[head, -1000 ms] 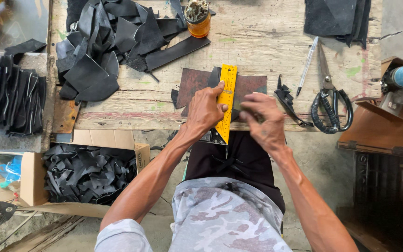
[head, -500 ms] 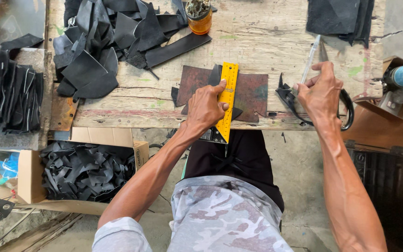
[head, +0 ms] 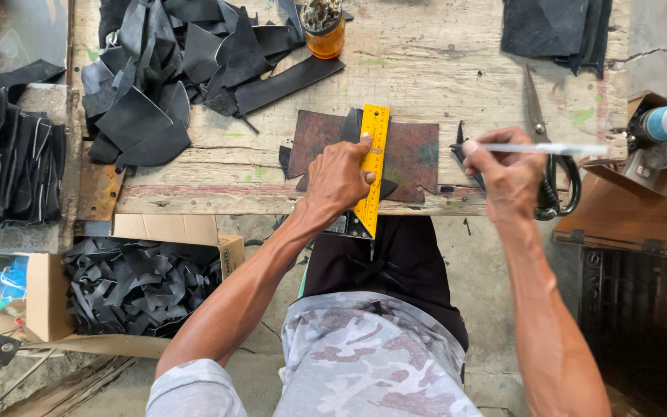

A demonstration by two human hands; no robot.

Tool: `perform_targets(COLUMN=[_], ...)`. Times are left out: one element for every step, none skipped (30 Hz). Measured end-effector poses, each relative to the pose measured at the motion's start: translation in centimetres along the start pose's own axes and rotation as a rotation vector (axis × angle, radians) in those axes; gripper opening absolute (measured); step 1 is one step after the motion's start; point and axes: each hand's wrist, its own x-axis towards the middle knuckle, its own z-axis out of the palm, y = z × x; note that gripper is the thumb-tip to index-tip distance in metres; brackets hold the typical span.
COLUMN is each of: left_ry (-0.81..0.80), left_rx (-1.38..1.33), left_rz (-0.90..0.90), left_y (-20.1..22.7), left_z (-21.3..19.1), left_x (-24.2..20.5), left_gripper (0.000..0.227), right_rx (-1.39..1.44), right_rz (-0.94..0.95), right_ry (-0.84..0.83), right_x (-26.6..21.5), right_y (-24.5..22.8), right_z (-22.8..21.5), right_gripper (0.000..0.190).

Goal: The person processes various black leather pieces by hand and using shears, applying a liquid from a jar with their fingers, marking a piece with a pen and ruler, and cutting along the lines.

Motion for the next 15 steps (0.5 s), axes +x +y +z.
perform_targets(left_ry=[-0.003, -0.006, -0.009, -0.010, -0.011, -0.013, -0.009, -0.004, 0.000, -0.010, -0.019, -0.028, -0.027, -0.025, -0.024], left_rx=[-0.001, -0.002, -0.003, -0.006, -0.008, -0.011, -0.004, 0.003, 0.009, 0.023, 0.037, 0.051, 0.059, 0.066, 0.073], left_rz=[0.000, 0.001, 0.002, -0.002, -0.004, -0.007, -0.003, 0.001, 0.005, 0.009, 0.012, 0.015, 0.024, 0.033, 0.040], left_y=[0.0, 0.0, 0.0, 0.0, 0.1, 0.2, 0.2, 0.3, 0.3, 0.4, 0.4, 0.4, 0.4, 0.4, 0.4], left_z=[0.0, 0.0, -0.1, -0.1, -0.2, -0.2, -0.2, -0.3, -0.3, -0.3, -0.3, -0.4, -0.4, -0.3, -0.3], left_x=[0.0, 0.0, 0.0, 0.1, 0.1, 0.1, 0.1, 0.0, 0.1, 0.1, 0.1, 0.2, 0.2, 0.3, 0.3], left_gripper=[0.044, 0.043, 0.042, 0.043, 0.044, 0.044, 0.040, 0.037, 0.033, 0.032, 0.032, 0.032, 0.033, 0.034, 0.036], right_rx=[-0.013, -0.026, -0.038, -0.033, -0.028, -0.022, -0.023, -0.023, -0.024, -0.002, 0.021, 0.044, 0.017, -0.010, -0.037], right_rz=[-0.015, -0.031, -0.047, -0.033, -0.019, -0.005, -0.035, -0.064, -0.094, -0.094, -0.095, -0.095, -0.128, -0.161, -0.193], right_ry=[0.006, 0.011, 0.017, 0.021, 0.027, 0.032, 0.006, -0.020, -0.046, -0.069, -0.094, -0.119, -0.111, -0.103, -0.096], right_x=[-0.5, -0.9, -1.2, -1.3, -1.4, -1.4, -1.4, -1.3, -1.3, -1.1, -1.0, -0.7, -0.5, -0.3, -0.1], right_y=[0.2, 0.5, 0.8, 1.0, 1.2, 1.4, 1.4, 1.4, 1.4, 1.3, 1.1, 1.0, 0.9, 0.8, 0.7], right_z=[0.8, 1.7, 2.6, 3.3, 4.0, 4.6, 5.1, 5.5, 5.9, 6.2, 6.6, 6.9, 7.3, 7.6, 7.8], right_gripper=[0.019, 0.017, 0.015, 0.014, 0.014, 0.013, 0.014, 0.015, 0.016, 0.018, 0.022, 0.025, 0.024, 0.023, 0.023])
